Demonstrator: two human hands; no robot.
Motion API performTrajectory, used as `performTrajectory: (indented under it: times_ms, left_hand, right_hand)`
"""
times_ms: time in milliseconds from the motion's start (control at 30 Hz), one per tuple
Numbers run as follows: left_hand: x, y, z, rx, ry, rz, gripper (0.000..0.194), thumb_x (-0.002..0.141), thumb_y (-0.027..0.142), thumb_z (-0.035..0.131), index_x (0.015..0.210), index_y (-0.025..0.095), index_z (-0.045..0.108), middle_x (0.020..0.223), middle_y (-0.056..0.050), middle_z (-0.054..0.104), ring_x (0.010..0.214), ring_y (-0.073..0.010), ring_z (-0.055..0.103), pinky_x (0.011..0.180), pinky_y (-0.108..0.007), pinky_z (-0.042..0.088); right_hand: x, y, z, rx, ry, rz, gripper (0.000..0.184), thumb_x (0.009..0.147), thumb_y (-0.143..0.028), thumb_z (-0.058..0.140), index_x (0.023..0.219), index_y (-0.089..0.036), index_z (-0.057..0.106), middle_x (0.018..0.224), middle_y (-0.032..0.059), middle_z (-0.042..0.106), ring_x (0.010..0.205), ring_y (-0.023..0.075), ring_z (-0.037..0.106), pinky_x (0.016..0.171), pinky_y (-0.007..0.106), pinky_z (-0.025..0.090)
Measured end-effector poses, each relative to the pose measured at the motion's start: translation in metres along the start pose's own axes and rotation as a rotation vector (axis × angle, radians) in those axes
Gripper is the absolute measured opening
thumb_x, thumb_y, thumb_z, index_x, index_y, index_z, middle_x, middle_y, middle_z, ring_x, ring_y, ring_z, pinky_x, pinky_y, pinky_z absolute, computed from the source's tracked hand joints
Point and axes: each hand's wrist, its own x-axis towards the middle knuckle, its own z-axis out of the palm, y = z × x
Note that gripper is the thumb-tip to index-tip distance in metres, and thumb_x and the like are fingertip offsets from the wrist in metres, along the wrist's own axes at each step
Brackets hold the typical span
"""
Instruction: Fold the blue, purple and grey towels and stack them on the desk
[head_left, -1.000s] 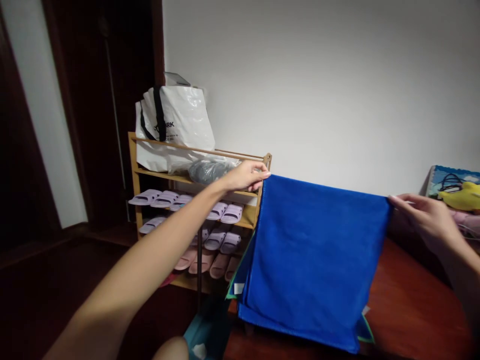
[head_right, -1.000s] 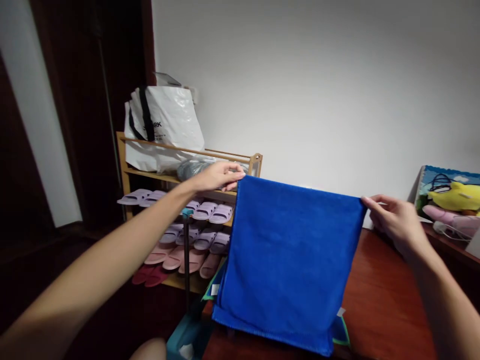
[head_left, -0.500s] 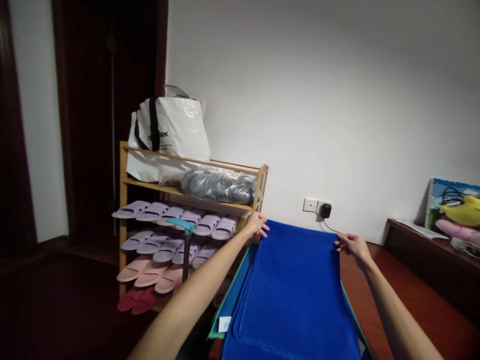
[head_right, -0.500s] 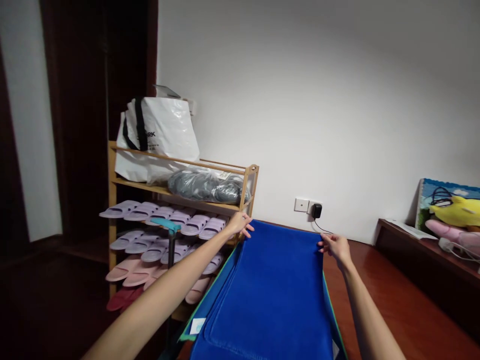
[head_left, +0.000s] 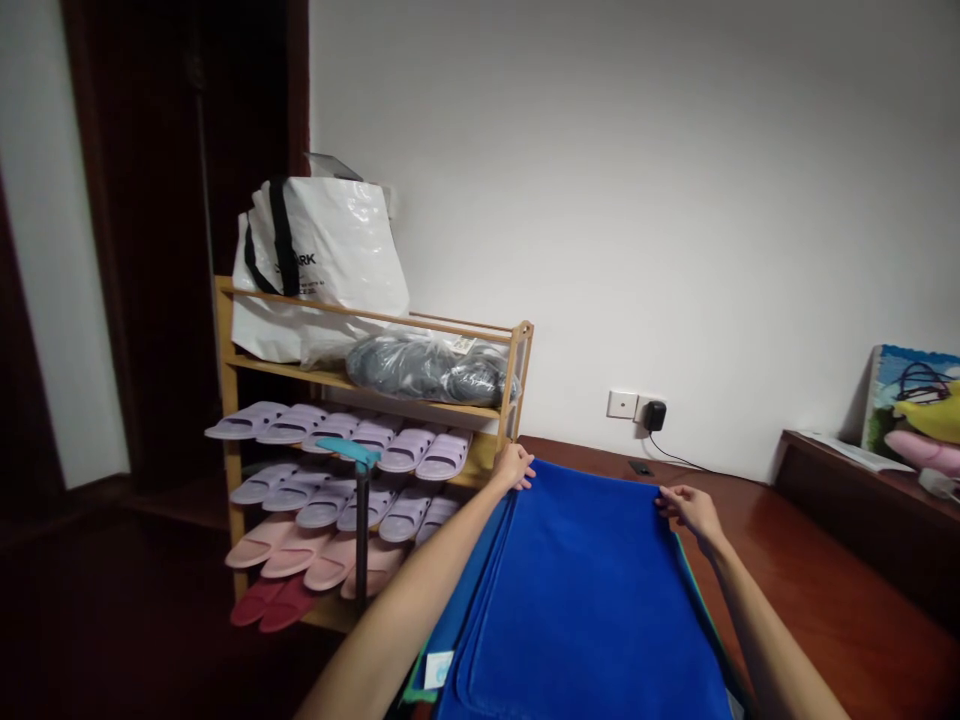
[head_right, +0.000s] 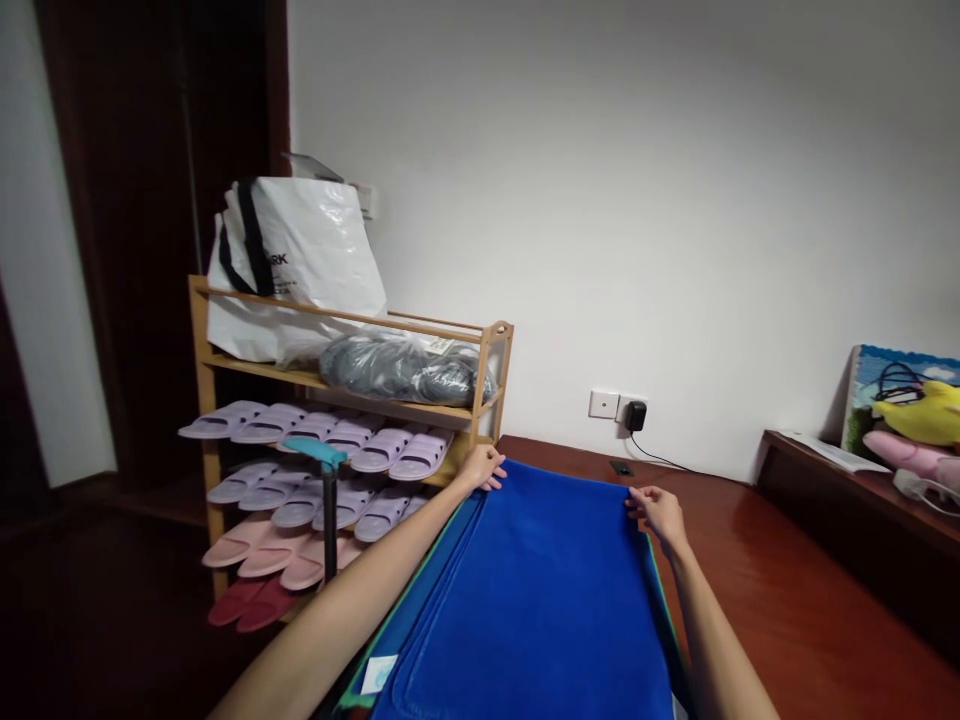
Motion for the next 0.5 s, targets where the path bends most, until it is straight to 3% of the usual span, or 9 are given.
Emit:
performTrajectory:
  times_ms: [267,500]
  left_hand:
    - [-0.012,0.005,-0.007,-0.015,-0.003,0.048,0.031,0.092,0.031,0.056,0.118,0.015,0.053,0.116,-0.009,0.056,0.095,-0.0214,0.06,0.079,-0.041,0.051]
    - [-0.015,-0.004,0.001,0.059,0.005,0.033,0.03,0.092,0.03,0.056,0.119,0.015,0.053,0.116,-0.009,0.056,0.096,-0.0215,0.059,0.08,-0.041,0.051]
  right_hand:
    - [-0.012,-0.009,-0.019,-0.003,0.007,-0.08,0.027,0.083,-0.037,0.058,0.093,-0.012,0.058,0.084,0.0027,0.065,0.069,0.0089,0.06,0.057,0.022,0.047]
    - [-0.012,-0.005,0.0,-0.108,0.031,-0.068,0.027,0.086,-0.037,0.055,0.098,-0.013,0.058,0.087,0.0016,0.063,0.072,0.0093,0.06,0.067,0.027,0.051]
